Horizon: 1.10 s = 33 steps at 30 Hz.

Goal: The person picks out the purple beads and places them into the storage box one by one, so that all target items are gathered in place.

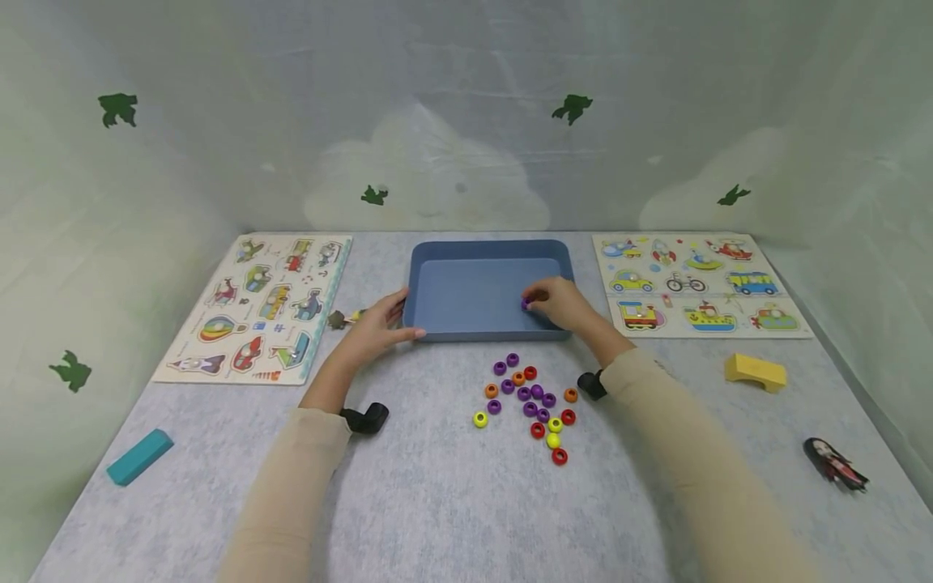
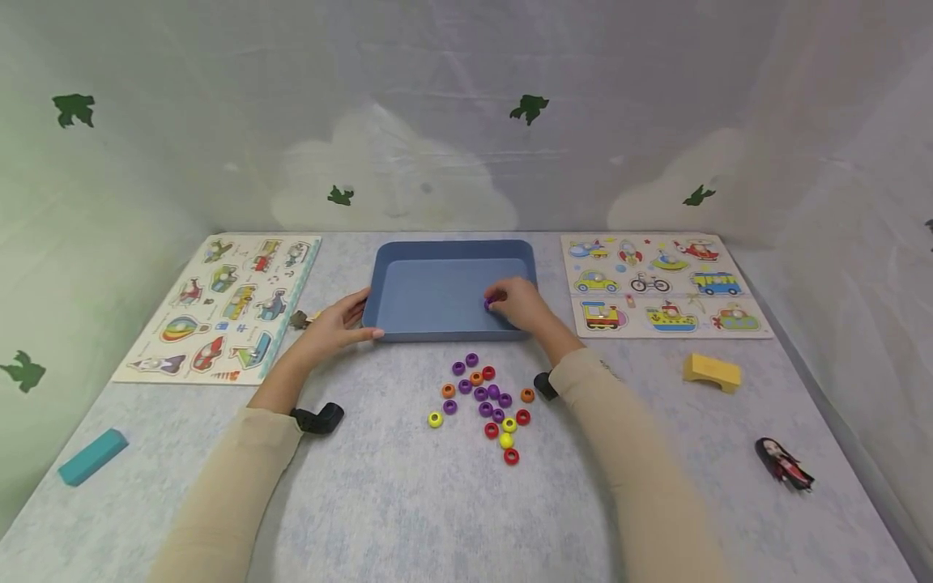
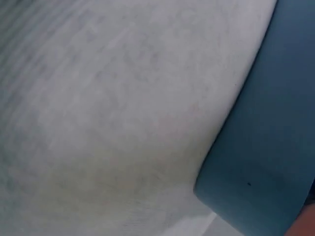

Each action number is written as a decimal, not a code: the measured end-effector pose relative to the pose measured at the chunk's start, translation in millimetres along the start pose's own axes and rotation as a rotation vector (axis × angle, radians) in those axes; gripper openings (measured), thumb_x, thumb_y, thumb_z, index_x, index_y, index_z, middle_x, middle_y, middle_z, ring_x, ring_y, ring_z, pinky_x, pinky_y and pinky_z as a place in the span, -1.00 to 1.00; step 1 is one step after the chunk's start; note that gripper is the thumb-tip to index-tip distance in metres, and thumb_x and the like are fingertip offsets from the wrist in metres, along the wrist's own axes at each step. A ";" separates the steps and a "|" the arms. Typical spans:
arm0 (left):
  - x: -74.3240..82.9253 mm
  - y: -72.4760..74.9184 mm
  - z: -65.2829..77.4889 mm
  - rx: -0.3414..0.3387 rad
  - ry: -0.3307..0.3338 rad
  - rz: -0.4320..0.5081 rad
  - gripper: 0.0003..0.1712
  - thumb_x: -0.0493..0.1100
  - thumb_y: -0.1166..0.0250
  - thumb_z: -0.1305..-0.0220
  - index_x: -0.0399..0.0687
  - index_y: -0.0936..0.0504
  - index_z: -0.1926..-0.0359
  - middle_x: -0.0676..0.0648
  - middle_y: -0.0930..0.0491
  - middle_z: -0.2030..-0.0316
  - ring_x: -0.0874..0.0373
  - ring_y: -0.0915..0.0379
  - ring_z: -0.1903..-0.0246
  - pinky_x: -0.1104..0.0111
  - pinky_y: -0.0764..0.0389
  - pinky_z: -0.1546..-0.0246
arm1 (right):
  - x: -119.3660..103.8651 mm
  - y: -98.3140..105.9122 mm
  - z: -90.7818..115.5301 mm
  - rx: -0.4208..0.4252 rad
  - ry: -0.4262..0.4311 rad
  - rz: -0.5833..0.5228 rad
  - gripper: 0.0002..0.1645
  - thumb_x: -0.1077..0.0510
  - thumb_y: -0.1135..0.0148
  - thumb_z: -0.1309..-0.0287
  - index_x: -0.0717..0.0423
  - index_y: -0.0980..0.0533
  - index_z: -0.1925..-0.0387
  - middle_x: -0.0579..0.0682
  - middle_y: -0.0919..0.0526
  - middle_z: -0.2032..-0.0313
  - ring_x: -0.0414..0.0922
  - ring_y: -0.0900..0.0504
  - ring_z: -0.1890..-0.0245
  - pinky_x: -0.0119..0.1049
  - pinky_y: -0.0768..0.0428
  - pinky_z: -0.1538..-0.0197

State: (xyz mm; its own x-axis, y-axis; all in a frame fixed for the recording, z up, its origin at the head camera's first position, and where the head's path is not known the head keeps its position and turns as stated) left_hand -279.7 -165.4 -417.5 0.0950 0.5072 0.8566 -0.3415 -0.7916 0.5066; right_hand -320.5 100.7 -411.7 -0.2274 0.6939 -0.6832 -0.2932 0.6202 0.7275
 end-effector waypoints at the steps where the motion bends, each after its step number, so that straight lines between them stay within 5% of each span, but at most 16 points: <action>1: 0.1 0.3 0.1 0.001 0.000 0.002 0.01 0.06 -0.28 0.17 -0.04 0.09 -0.25 -0.02 0.10 -0.21 0.12 0.10 -0.16 0.34 -0.12 -0.11 | -0.4 -1.7 -0.9 -0.012 -0.003 0.013 -0.75 0.22 -0.07 -0.02 0.16 -0.48 0.21 0.00 -0.51 0.27 -0.14 -0.44 0.24 -0.28 -0.44 0.17; 8: -0.7 0.5 0.3 -0.004 0.010 -0.002 0.02 0.08 -0.27 0.18 -0.04 0.10 -0.25 -0.03 0.11 -0.21 0.11 0.11 -0.16 0.34 -0.12 -0.11 | -8.1 -0.2 5.6 -0.010 0.014 -0.020 -0.64 0.17 -0.08 -0.01 0.15 -0.40 0.09 0.03 -0.46 0.15 -0.13 -0.41 0.16 -0.29 -0.42 0.10; 13: 0.1 0.3 0.2 -0.007 0.008 -0.003 0.02 0.08 -0.27 0.18 -0.02 0.11 -0.25 -0.03 0.12 -0.21 0.10 0.11 -0.16 0.33 -0.12 -0.11 | -30.5 8.0 32.8 0.036 0.176 -0.145 -0.60 0.13 -0.12 0.02 0.15 -0.38 0.09 0.09 -0.42 0.13 -0.08 -0.39 0.15 -0.26 -0.41 0.08; 18: 0.1 0.6 -0.3 -0.006 0.003 0.004 0.03 0.07 -0.27 0.18 -0.05 0.11 -0.25 -0.03 0.12 -0.21 0.10 0.12 -0.16 0.33 -0.12 -0.11 | -41.2 -6.5 60.4 -0.044 0.278 -0.222 -0.59 0.11 -0.13 0.04 0.18 -0.39 0.11 0.11 -0.44 0.17 -0.05 -0.41 0.18 -0.28 -0.44 0.11; 25: -0.2 0.4 -0.8 -0.007 0.005 0.004 0.02 0.07 -0.27 0.18 -0.03 0.11 -0.25 -0.02 0.11 -0.21 0.10 0.11 -0.16 0.33 -0.12 -0.11 | -28.2 -37.0 68.7 -0.148 0.186 -0.184 -0.68 0.22 -0.10 0.01 0.09 -0.44 0.13 -0.08 -0.48 0.21 -0.24 -0.43 0.23 -0.42 -0.46 0.14; 33: -1.3 0.4 -1.1 -0.009 0.011 0.001 0.03 0.09 -0.27 0.18 -0.02 0.12 -0.25 -0.02 0.13 -0.22 0.11 0.12 -0.16 0.34 -0.11 -0.11 | -29.7 -48.2 65.1 -0.148 0.278 -0.020 -0.75 0.20 -0.11 0.01 0.04 -0.50 0.21 -0.17 -0.50 0.25 -0.27 -0.42 0.25 -0.42 -0.46 0.18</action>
State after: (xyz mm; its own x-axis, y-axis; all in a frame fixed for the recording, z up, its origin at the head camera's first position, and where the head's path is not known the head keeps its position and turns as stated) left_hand -281.0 -166.0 -418.5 0.0842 0.5098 0.8562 -0.3499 -0.7893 0.5045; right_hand -239.1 74.0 -422.5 -0.4593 0.5426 -0.7033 -0.4280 0.5586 0.7105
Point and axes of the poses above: each hand's wrist, its own z-axis away from the middle knuckle, its own y-axis out of the back of the hand, x = y × z, the point moved 7 cm from there along -z, towards the middle knuckle
